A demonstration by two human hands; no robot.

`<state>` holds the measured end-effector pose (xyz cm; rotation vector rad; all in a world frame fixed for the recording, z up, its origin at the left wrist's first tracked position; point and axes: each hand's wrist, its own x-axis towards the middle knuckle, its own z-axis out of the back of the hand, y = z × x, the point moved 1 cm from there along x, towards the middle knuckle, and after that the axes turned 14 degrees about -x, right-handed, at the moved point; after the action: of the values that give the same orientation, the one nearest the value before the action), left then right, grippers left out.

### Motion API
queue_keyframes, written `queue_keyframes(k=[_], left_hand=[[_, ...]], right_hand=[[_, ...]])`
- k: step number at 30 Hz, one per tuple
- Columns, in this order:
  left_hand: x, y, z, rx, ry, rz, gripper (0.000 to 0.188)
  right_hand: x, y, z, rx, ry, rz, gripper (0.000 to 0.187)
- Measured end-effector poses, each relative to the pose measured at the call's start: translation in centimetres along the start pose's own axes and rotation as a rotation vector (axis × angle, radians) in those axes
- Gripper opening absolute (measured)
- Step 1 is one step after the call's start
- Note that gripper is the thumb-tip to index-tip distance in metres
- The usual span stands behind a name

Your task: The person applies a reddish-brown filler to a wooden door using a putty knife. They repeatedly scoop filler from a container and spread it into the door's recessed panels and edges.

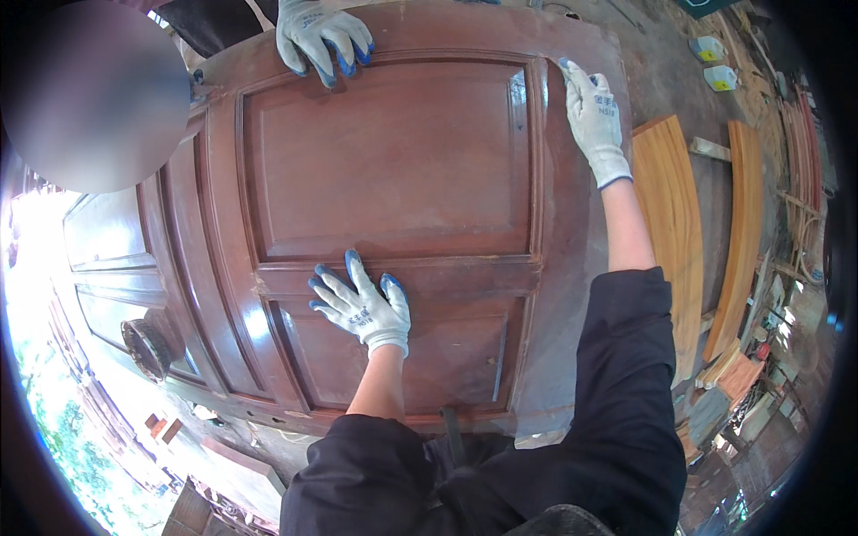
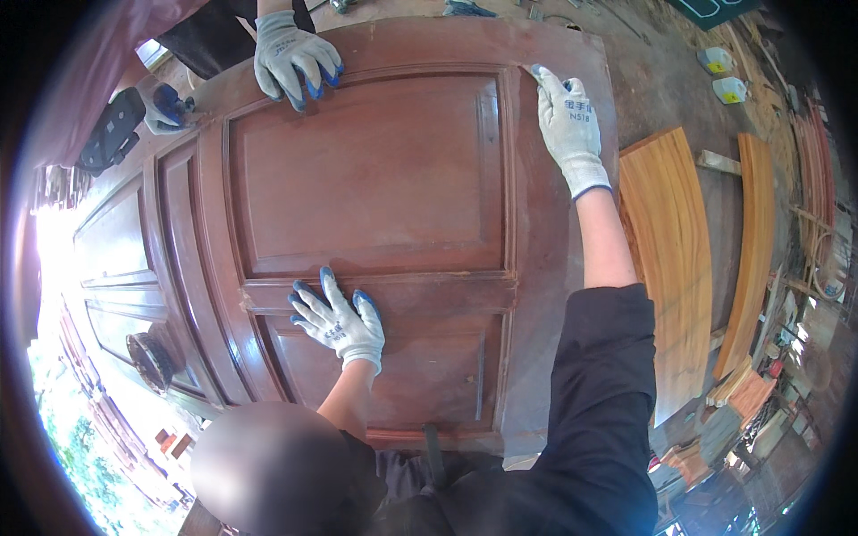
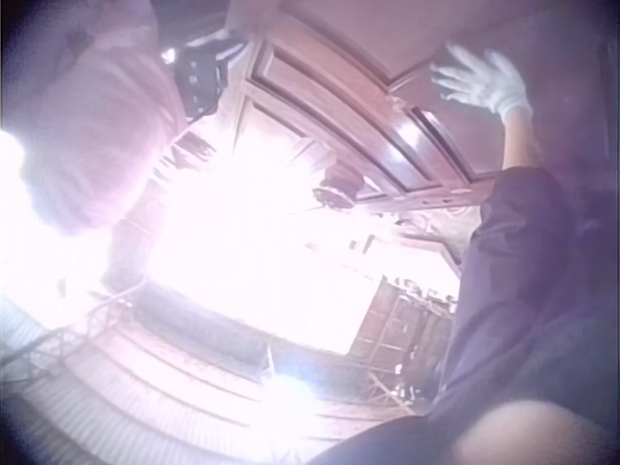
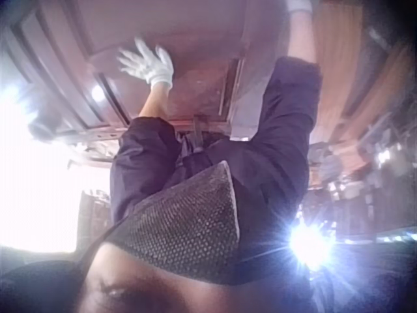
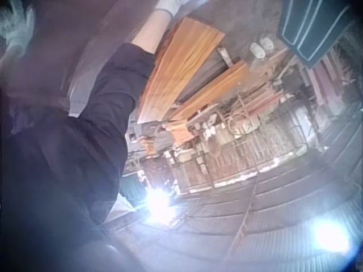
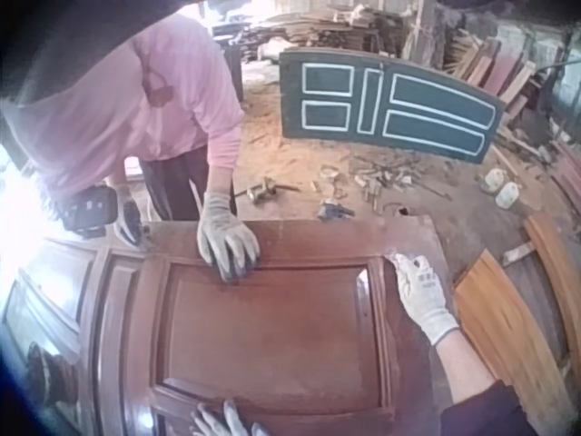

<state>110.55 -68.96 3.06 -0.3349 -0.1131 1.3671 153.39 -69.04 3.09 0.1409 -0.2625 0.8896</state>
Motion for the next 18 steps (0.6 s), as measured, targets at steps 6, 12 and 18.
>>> queue_keyframes(k=[6,12,18], left_hand=[[0.0,-0.2,0.1,-0.002,0.011,0.015,0.070],[0.0,0.0,-0.2,0.032,0.008,-0.003,0.071],[0.0,-0.5,0.3,0.040,0.012,0.003,0.068]], right_hand=[[-0.3,-0.7,-0.2,0.048,0.002,0.014,0.032],[-0.4,-0.7,0.1,-0.059,0.082,-0.008,0.033],[-0.2,-0.6,0.8,-0.038,0.092,-0.007,0.032]])
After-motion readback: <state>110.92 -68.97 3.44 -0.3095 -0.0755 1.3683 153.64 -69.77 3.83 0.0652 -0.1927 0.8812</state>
